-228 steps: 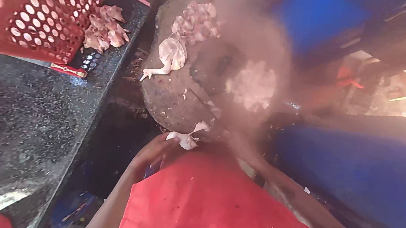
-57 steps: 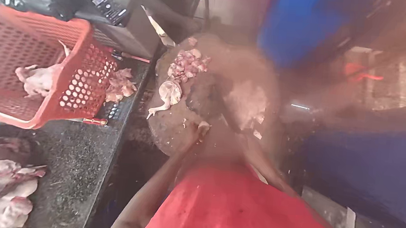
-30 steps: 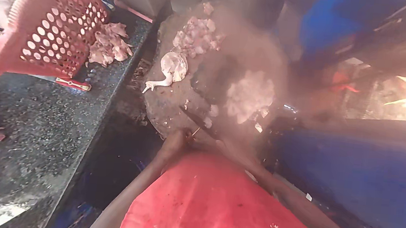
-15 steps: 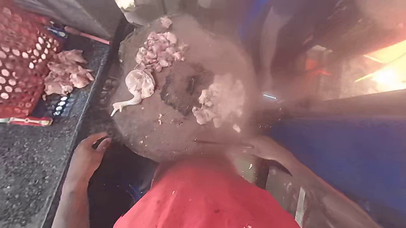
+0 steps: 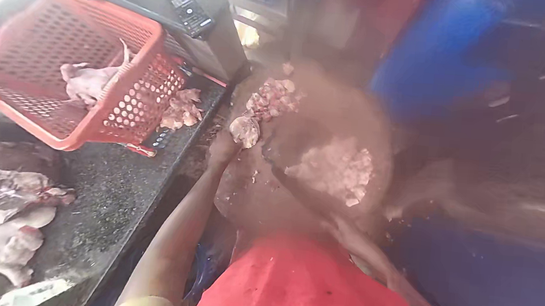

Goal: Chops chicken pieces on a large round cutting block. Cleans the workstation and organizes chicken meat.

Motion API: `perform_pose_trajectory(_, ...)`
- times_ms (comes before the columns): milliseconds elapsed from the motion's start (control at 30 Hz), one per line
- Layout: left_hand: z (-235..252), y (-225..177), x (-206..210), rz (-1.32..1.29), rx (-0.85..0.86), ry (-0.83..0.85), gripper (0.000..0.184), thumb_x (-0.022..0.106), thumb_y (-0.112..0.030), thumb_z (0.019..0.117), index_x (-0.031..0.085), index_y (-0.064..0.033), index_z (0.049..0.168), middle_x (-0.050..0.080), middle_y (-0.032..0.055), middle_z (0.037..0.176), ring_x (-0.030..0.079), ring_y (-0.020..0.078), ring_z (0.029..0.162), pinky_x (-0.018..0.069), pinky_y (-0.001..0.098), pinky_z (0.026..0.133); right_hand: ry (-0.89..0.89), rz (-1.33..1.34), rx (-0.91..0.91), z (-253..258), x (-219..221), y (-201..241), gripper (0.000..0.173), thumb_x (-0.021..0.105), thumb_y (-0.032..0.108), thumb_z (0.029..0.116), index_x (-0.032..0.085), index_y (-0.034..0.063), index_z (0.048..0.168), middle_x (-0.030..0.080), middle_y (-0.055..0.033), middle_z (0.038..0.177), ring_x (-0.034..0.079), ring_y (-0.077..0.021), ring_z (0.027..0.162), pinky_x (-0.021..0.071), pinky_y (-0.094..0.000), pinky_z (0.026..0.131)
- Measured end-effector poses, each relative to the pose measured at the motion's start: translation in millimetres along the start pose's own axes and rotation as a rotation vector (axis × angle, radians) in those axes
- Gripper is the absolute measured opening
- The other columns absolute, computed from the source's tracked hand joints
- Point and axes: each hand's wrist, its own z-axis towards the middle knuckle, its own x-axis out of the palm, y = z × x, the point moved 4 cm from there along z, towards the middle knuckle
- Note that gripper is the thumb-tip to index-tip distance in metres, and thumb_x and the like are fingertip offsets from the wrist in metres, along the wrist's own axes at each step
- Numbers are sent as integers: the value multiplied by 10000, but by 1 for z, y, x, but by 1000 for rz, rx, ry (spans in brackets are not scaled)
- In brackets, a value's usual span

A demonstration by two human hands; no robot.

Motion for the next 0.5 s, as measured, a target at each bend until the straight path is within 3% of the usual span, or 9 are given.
perform_pose_trajectory(100, 1, -1, -5, 26, 6, 34, 648, 730, -471, 896, 581, -33, 1349, 607, 281, 1328, 628, 490, 1151, 489, 726, 890, 66, 165, 39, 16, 32, -3, 447, 503, 385, 1081, 579, 17, 1321, 667, -202, 1080, 658, -301, 995, 517, -516, 932)
perform_pose_trajectory(167, 4, 5, -1, -20, 83, 48, 656, 698, -458, 913, 534, -82, 1425, 645, 254, 1291, 632, 468, 1168, 485, 719, 914, -14, 265, 99, 14, 32, -7, 449, 494, 394, 1081, 579, 26, 1322, 663, -170, 1035, 654, -261, 932, 532, -484, 886)
perform_pose_trajectory(200, 3, 9, 2, -61, 137, 54, 704, 705, -451, 907, 485, -115, 1486, 634, 233, 1331, 620, 446, 1209, 482, 707, 958, -92, 301, 128, 11, 32, -10, 462, 495, 396, 1080, 566, 35, 1360, 665, -171, 1060, 658, -260, 941, 539, -481, 887)
perform_pose_trajectory(267, -14, 16, -4, -187, 247, 96, 678, 710, -426, 937, 502, -72, 1476, 616, 248, 1352, 597, 432, 1249, 456, 678, 1035, -268, 309, 152, 9, 33, -17, 506, 494, 400, 1077, 535, 59, 1448, 683, -200, 1181, 680, -295, 1048, 535, -524, 962)
perform_pose_trajectory(300, -34, 18, -9, -275, 266, 155, 604, 684, -388, 967, 543, -10, 1417, 636, 270, 1291, 622, 426, 1195, 469, 655, 1017, -346, 314, 148, 8, 36, -21, 507, 494, 398, 1077, 536, 60, 1452, 688, -204, 1155, 686, -301, 1014, 541, -532, 940)
perform_pose_trajectory(367, -83, 25, -13, -511, 210, 368, 525, 610, -335, 1029, 503, 17, 1403, 661, 200, 1206, 667, 281, 1084, 538, 496, 969, -434, 325, 153, 3, 44, -24, 482, 497, 376, 1080, 570, 16, 1392, 683, -211, 1048, 670, -307, 920, 536, -535, 880)
perform_pose_trajectory(433, -131, 30, -4, -819, 133, 551, 401, 576, -268, 1050, 515, -7, 1348, 683, 101, 1022, 675, 155, 855, 580, 350, 782, -436, 315, 156, 1, 50, -19, 493, 480, 384, 1083, 581, -11, 1360, 680, -207, 1032, 663, -302, 930, 531, -524, 897)
perform_pose_trajectory(500, -168, 29, 14, -1044, 53, 695, 291, 553, -222, 1058, 530, -15, 1261, 668, 54, 881, 655, 127, 711, 578, 309, 652, -433, 258, 138, 2, 48, -2, 506, 443, 421, 1091, 597, 0, 1327, 676, -185, 964, 663, -299, 873, 542, -532, 856)
